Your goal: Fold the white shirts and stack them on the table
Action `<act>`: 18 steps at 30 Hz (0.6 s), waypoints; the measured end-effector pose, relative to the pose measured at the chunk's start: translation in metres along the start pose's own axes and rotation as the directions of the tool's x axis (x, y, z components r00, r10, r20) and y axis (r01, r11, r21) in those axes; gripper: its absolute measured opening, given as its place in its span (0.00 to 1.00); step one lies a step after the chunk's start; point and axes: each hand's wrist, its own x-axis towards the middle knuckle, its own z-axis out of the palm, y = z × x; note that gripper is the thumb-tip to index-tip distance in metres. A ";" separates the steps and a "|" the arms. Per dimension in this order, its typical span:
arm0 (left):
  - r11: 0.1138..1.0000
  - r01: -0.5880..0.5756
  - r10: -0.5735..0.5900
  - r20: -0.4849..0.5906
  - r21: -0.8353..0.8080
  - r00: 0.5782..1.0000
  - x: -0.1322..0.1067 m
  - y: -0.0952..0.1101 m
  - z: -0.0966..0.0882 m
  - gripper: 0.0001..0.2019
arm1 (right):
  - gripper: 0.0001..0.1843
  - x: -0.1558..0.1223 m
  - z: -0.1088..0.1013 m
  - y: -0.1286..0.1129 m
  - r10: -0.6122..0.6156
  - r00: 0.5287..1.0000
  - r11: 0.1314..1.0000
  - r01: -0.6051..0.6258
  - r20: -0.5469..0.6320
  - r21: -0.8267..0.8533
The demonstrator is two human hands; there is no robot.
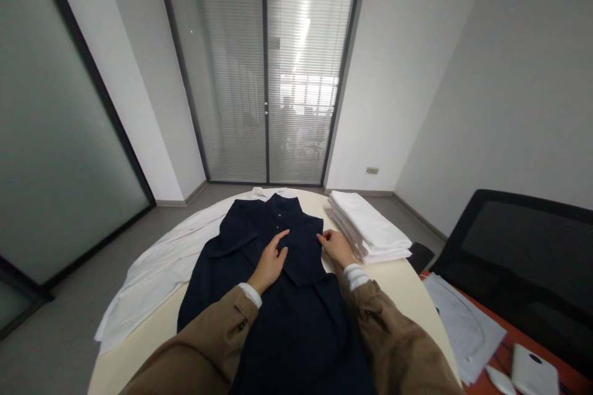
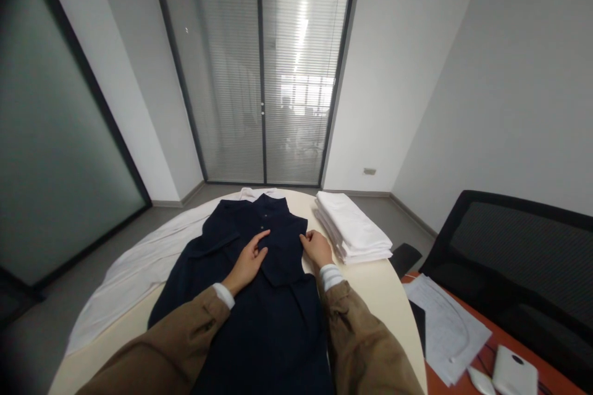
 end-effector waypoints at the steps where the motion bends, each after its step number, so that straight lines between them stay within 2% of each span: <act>1: 1.000 0.018 -0.018 0.006 0.011 1.000 -0.001 0.001 0.001 0.26 | 0.18 0.004 -0.001 -0.001 0.001 1.000 1.000 -0.001 -0.010 -0.008; 3: 0.997 0.025 -0.025 -0.010 0.075 1.000 -0.003 0.003 0.002 0.28 | 0.17 0.010 -0.005 -0.004 0.009 0.998 1.000 -0.011 -0.057 -0.029; 5: 0.980 -0.037 0.038 0.001 0.198 0.999 -0.005 0.007 0.003 0.27 | 0.19 0.014 -0.010 -0.008 0.003 0.993 0.996 -0.015 -0.118 -0.093; 8: 0.890 -0.195 0.138 0.165 0.412 0.977 -0.009 0.013 0.001 0.24 | 0.21 0.018 -0.017 -0.016 -0.085 0.982 0.973 0.044 -0.171 -0.226; 10: 0.809 -0.286 0.138 0.306 0.514 0.942 -0.012 0.017 0.000 0.23 | 0.22 0.019 -0.018 -0.019 -0.127 0.984 0.954 0.086 -0.129 -0.286; 12: 0.750 -0.340 0.104 0.405 0.568 0.908 -0.014 0.019 -0.001 0.24 | 0.20 0.019 -0.015 -0.018 -0.110 0.993 0.941 0.088 -0.050 -0.326; 15: 0.709 -0.372 0.064 0.470 0.600 0.880 -0.015 0.018 0.000 0.25 | 0.17 0.019 -0.010 -0.013 -0.069 0.997 0.933 0.077 0.036 -0.351; 18: 0.679 -0.394 0.040 0.505 0.619 0.862 -0.015 0.016 0.001 0.27 | 0.20 0.017 -0.010 -0.010 -0.075 0.996 0.924 0.085 0.041 -0.373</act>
